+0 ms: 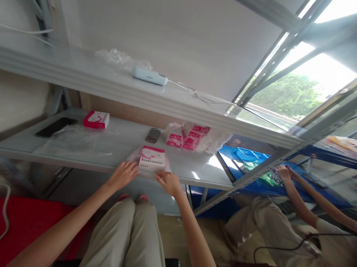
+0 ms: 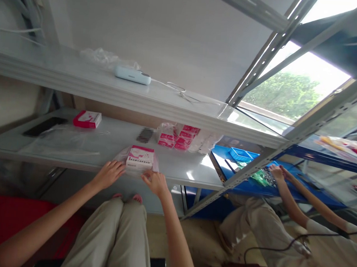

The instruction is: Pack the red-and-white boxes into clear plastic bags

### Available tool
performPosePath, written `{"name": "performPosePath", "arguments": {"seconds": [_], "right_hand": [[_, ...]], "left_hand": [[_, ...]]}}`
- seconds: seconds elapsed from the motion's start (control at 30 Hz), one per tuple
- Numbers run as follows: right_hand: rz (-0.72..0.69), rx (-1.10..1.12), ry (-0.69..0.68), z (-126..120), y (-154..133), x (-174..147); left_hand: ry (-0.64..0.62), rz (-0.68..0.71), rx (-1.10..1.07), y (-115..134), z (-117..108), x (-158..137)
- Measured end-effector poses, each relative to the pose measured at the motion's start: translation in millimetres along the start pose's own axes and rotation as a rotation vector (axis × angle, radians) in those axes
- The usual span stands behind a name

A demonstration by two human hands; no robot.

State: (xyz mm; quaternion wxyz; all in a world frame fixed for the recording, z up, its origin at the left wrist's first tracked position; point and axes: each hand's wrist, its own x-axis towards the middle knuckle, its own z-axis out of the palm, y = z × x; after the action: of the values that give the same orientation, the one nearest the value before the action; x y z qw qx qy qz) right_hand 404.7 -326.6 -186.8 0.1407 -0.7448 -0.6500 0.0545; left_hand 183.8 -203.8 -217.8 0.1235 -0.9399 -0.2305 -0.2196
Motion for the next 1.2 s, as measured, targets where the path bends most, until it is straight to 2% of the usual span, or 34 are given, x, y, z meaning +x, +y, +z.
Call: {"name": "performPosePath", "arguments": {"seconds": [0.13, 0.27, 0.37, 0.47, 0.57, 0.67, 0.87, 0.97, 1.07, 1.2], "right_hand": [[0.146, 0.191, 0.135, 18, 11, 7], [0.217, 0.257, 0.303, 27, 11, 15], [0.224, 0.339, 0.342, 31, 14, 16], [0.245, 0.421, 0.315, 31, 21, 17], [0.279, 0.412, 0.297, 25, 28, 26], [0.316, 0.326, 0.281, 14, 30, 51], [0.392, 0.186, 0.132, -2, 35, 106], [0.370, 0.193, 0.094, 1, 40, 106], [0.305, 0.226, 0.025, 10, 47, 83], [0.156, 0.449, -0.051, 18, 58, 44]], "left_hand": [[-0.082, -0.305, 0.015, 3, 2, 9], [-0.237, -0.477, -0.048, -3, 0, 29], [-0.282, -0.558, -0.130, -13, 3, 44], [-0.253, -0.559, -0.197, -24, 9, 59], [-0.165, -0.519, -0.213, -33, 18, 75], [-0.088, -0.466, -0.219, -41, 33, 91], [-0.097, -0.491, -0.253, -49, 56, 107], [-0.075, -0.521, -0.235, -41, 58, 95], [-0.037, -0.515, -0.275, -29, 55, 68], [0.157, -0.484, -0.395, -13, 40, 34]]}}
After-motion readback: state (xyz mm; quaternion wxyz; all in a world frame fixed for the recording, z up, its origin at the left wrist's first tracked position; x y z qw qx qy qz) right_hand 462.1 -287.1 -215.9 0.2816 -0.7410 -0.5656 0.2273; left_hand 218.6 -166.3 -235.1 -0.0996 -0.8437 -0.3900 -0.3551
